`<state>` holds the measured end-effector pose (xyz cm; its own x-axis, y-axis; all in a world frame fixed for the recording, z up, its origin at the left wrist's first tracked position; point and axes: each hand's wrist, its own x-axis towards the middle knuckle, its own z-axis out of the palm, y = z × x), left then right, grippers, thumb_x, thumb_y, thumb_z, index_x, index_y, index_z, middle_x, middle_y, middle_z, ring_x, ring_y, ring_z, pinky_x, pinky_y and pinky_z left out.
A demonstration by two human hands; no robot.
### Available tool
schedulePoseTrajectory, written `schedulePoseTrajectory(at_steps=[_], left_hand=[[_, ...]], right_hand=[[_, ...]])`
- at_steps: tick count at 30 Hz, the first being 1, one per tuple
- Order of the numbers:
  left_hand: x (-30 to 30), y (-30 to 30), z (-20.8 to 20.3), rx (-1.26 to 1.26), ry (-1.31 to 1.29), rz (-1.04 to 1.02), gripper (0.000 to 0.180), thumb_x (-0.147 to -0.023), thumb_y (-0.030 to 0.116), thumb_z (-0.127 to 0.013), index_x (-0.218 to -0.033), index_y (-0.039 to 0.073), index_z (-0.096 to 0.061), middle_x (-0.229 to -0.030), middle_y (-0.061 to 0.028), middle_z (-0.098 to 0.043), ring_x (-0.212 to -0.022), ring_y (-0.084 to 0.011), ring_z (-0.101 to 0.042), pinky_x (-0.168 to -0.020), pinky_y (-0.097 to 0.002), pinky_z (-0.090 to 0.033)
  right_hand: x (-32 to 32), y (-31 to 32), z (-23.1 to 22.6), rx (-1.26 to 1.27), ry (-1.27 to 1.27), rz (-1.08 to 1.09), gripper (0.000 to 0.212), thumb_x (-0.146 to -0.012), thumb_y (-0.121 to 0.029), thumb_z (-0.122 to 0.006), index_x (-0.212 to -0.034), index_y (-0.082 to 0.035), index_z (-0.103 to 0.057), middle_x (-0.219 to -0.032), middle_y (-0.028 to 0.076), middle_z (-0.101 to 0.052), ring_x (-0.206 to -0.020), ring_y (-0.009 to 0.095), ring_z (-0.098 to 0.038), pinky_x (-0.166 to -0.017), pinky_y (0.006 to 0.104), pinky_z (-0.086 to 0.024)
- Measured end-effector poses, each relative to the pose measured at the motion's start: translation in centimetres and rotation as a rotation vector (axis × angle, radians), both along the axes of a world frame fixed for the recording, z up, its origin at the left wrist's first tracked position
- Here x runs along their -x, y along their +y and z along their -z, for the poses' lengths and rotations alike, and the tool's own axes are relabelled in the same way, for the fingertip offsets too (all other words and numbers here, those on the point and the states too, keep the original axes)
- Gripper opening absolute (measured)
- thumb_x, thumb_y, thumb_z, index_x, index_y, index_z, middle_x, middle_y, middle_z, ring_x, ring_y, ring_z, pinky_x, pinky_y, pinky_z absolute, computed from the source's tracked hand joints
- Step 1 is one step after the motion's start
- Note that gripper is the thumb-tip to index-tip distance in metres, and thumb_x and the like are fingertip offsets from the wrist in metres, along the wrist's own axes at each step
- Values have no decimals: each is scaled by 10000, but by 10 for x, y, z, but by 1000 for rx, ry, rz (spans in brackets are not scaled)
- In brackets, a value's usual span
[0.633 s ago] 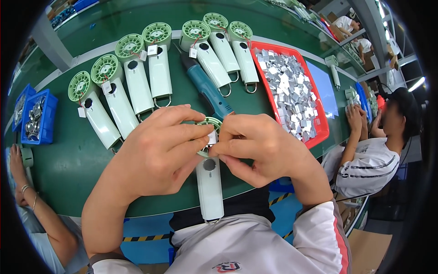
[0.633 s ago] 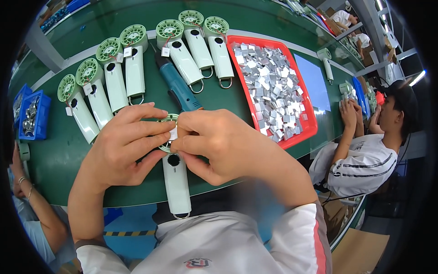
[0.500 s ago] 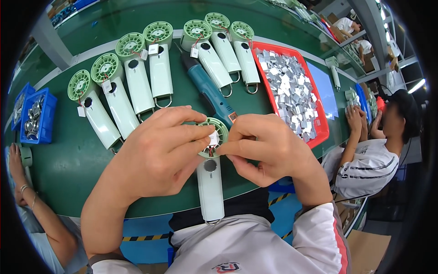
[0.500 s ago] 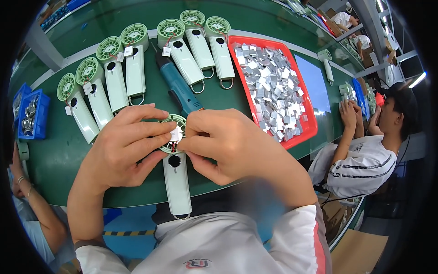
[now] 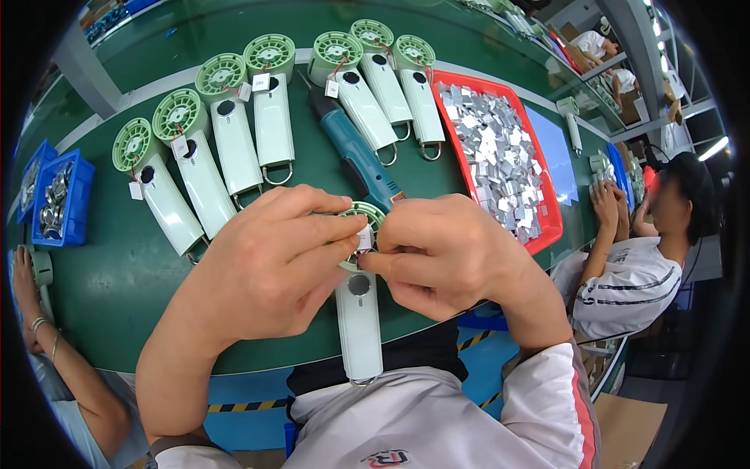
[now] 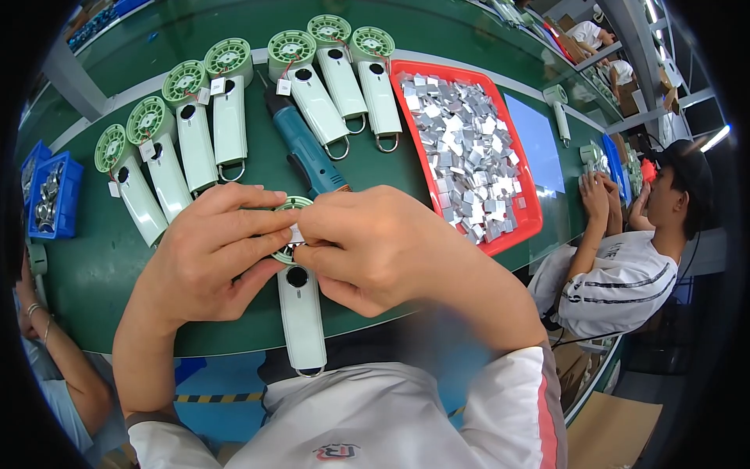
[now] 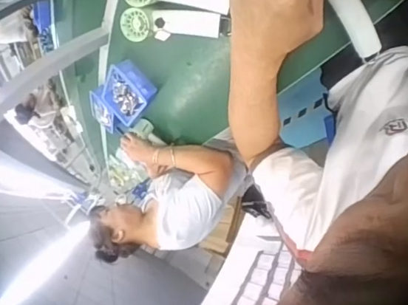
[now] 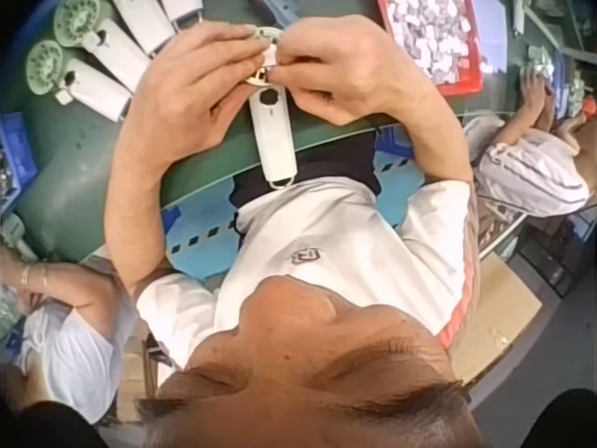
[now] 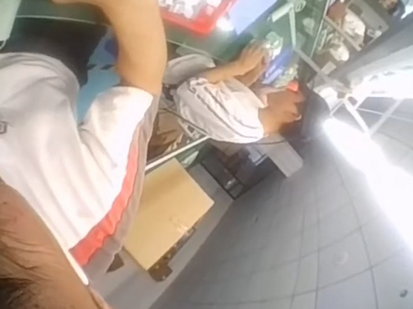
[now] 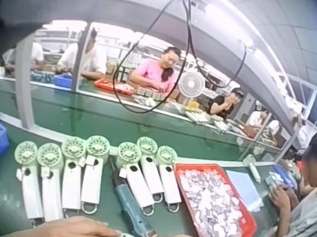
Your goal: The person assembles handheld fans by hand, applying internal metal components and stickers to plastic casings.
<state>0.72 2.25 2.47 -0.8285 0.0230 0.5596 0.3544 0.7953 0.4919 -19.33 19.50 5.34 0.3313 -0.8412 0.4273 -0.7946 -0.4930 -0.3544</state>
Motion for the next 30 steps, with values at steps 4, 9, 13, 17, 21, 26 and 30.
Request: schedulePoseTrajectory(at_steps=[4,9,13,17,21,26,30], left_hand=[[0,0,0,-4,14,5,444,-672,-9,-920,-1098,-25,-795,-1198,-140,-806,-1137,-395,-758,-951,-499,-634],[2,1,0,-13,32,0,445,-667,-13,-917,-1095,-33,-799,-1186,-147,-807,-1116,-401,-763,-919,-478,-638],[1,1,0,-9,40,1,445,-664,-13,-916,-1094,-42,-803,-1166,-148,-810,-1108,-403,-765,-908,-471,-640],[2,0,0,-7,47,6,433,-666,-12,-914,-1084,-49,-808,-1156,-147,-812,-1108,-403,-766,-906,-473,-644],[1,0,1,-12,46,2,428,-667,-11,-913,-1080,-49,-811,-1160,-148,-812,-1109,-405,-767,-908,-473,-646],[3,0,1,-7,48,3,429,-675,-11,-914,-1089,-51,-811,-1165,-152,-811,-1115,-406,-766,-910,-471,-649],[3,-1,0,-22,45,14,427,-677,-14,-914,-1090,-48,-810,-1174,-158,-808,-1125,-405,-762,-911,-472,-649]], right_hand=[[1,-6,-2,13,21,-25,314,-705,49,-773,-1002,-43,-816,-895,37,-643,-684,224,-656,-555,351,-528],[7,-2,0,45,18,-65,300,-706,52,-781,-994,-30,-807,-919,52,-647,-674,237,-654,-559,367,-541],[6,-5,0,45,20,-83,297,-703,50,-786,-989,-27,-806,-928,56,-650,-675,241,-659,-560,369,-543],[1,-7,-6,7,84,-74,308,-699,44,-794,-1001,-17,-802,-917,58,-642,-681,244,-667,-559,371,-543],[1,-6,-11,-4,115,-78,336,-699,31,-803,-1033,-12,-805,-917,55,-631,-686,244,-671,-555,369,-542],[-2,0,-6,28,146,-40,372,-707,6,-798,-1078,-13,-815,-927,50,-618,-698,236,-675,-555,366,-544],[-6,0,-8,54,251,-23,390,-711,-14,-787,-1100,7,-806,-928,60,-606,-721,232,-685,-561,365,-551]])
